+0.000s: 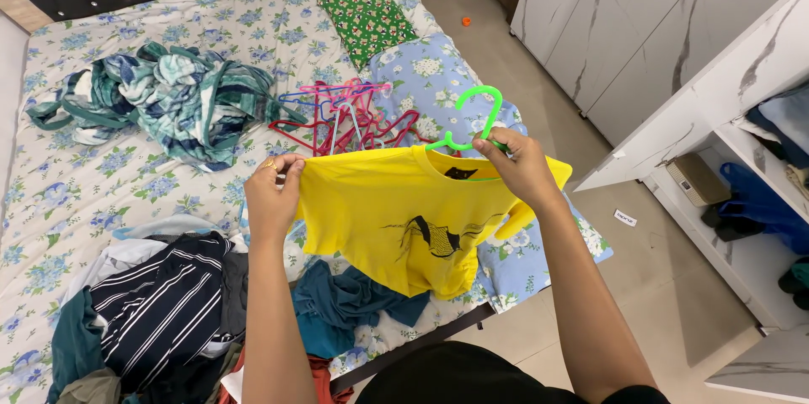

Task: The person picks up a red shirt and a yellow shirt from a bed, places each on a green hanger, and hangs them on a rod inside a closet, then repeats the process with a blue shirt.

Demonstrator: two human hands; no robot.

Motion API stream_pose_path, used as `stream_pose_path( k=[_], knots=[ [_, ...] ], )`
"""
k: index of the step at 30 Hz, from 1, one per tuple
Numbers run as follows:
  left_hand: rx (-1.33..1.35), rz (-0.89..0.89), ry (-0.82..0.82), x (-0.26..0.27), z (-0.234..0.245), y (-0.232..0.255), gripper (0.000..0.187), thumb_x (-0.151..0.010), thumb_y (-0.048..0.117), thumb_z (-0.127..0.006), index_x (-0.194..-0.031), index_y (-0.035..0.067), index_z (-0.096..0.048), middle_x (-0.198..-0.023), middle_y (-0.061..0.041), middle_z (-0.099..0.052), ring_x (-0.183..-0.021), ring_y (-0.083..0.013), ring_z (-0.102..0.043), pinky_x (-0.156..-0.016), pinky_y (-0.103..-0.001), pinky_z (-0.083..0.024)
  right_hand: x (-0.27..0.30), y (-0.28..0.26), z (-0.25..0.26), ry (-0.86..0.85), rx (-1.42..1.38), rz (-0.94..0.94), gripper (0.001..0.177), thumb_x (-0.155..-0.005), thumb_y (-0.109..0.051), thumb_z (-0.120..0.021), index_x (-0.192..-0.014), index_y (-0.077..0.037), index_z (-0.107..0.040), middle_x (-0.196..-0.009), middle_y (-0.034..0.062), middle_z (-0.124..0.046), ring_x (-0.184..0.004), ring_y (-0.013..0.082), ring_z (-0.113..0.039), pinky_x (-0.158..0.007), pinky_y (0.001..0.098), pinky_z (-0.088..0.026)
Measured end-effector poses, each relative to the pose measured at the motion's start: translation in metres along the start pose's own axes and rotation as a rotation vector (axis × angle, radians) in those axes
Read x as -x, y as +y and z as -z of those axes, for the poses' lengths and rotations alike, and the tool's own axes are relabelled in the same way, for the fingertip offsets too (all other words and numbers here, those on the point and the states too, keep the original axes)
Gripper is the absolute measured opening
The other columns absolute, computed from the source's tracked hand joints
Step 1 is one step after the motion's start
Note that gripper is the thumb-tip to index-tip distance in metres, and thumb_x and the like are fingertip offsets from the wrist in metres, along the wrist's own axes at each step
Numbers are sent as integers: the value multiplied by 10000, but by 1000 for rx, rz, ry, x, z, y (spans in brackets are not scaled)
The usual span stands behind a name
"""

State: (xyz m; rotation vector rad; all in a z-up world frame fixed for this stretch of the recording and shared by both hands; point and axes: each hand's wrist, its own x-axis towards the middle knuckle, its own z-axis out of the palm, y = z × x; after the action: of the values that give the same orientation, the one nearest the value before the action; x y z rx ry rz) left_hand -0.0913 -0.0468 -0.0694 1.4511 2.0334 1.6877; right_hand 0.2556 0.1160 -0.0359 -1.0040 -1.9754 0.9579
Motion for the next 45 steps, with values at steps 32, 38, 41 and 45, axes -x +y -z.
stream_pose_path(
  k=[32,38,41,45],
  knots=[
    [-237,-113,-240,3,-70,65,244,-1021,353,-612,-1005,116,-667,-873,-112,-685,-833,-354,-655,-674,-439,-499,-20,25,-1,500,401,142,333,-896,-79,-743,-1108,6,-500,-939,116,-691,-775,247,-703,-695,388,-548],
    [-179,-214,-162,-2,-70,75,247,-987,334,-625,-1110,142,-721,-971,-86,-732,-874,-330,-688,-694,-411,-528,-35,-16,-13,450,225,164,142,-906,2,-641,-1025,-42,-578,-854,112,-699,-709,208,-683,-687,345,-558],
    [-195,-271,-129,-3,-74,74,266,-991,329,-627,-1125,121,-724,-989,-96,-734,-903,-337,-689,-714,-413,-530,-23,-53,-34,308,147,141,175,-917,11,-629,-1071,-35,-560,-777,125,-629,-680,225,-625,-660,342,-519],
    [-121,-173,-105,-8,-64,64,259,-994,309,-653,-1101,88,-736,-957,-115,-736,-890,-329,-697,-751,-402,-540,-12,-82,-45,207,75,283,146,-941,-16,-652,-1046,-36,-552,-794,102,-606,-703,215,-617,-677,328,-518]
  ],
)
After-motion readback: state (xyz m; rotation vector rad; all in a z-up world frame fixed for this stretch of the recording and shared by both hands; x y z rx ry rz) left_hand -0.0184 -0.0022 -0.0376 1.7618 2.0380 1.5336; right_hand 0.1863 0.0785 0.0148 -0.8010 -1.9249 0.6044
